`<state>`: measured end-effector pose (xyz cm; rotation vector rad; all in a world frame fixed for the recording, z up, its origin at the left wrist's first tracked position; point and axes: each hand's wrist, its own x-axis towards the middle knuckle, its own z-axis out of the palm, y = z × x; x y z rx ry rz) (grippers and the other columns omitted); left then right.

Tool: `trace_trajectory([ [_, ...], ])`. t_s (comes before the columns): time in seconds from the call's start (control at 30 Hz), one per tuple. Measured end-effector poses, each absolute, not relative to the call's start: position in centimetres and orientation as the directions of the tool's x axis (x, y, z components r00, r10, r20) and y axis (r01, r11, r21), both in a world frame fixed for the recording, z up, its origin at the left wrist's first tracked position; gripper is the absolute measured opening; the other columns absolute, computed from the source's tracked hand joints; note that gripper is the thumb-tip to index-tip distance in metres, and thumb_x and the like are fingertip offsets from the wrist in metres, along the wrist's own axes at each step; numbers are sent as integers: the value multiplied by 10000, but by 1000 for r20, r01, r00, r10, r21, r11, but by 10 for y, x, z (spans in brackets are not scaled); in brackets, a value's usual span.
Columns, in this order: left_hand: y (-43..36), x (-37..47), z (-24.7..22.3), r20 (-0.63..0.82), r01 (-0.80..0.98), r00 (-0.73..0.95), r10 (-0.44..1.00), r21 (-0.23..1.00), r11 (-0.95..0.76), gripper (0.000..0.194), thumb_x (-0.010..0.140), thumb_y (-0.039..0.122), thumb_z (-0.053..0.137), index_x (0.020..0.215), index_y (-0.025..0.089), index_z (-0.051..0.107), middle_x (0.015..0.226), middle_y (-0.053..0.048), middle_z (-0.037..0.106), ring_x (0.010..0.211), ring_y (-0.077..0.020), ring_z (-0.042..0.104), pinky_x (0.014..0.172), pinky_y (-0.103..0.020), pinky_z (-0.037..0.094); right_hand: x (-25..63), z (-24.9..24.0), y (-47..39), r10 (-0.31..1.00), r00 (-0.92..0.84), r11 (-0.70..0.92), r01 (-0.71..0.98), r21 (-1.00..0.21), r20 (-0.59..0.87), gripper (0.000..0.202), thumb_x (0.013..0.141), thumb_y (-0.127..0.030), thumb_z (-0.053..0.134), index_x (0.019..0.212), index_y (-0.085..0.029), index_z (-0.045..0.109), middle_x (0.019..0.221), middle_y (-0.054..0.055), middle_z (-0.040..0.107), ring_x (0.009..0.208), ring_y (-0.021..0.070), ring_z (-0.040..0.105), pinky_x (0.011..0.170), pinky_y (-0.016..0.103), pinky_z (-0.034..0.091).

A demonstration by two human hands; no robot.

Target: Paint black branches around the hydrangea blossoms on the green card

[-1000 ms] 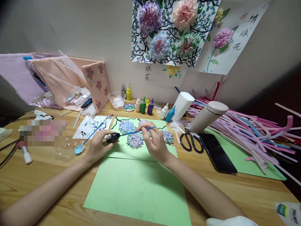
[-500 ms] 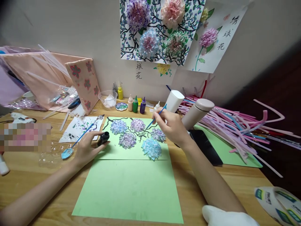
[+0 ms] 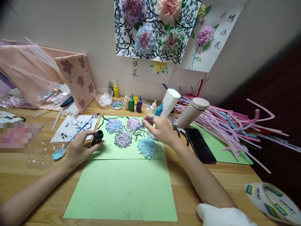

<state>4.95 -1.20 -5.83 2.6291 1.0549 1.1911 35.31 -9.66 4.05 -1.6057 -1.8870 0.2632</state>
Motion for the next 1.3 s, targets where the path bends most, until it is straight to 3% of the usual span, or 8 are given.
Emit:
trace_trajectory([
  [0.5, -16, 51, -57, 635, 554, 476, 608, 320, -768, 311, 755, 343, 653, 994, 194, 523, 892, -40, 642, 848, -190, 586, 736, -319, 458, 326, 5, -90, 915, -147, 335, 795, -505, 375, 192, 910, -260, 419, 967, -206, 594, 948, 51, 662, 893, 178, 608, 786, 299, 460],
  [1.3, -16, 51, -57, 627, 541, 493, 603, 322, -777, 304, 762, 336, 645, 1007, 203, 523, 890, -37, 645, 846, -188, 582, 735, -321, 459, 329, -8, -82, 936, -66, 281, 733, -620, 346, 240, 918, -291, 411, 1014, -221, 620, 1002, 54, 656, 906, 180, 609, 778, 311, 480],
])
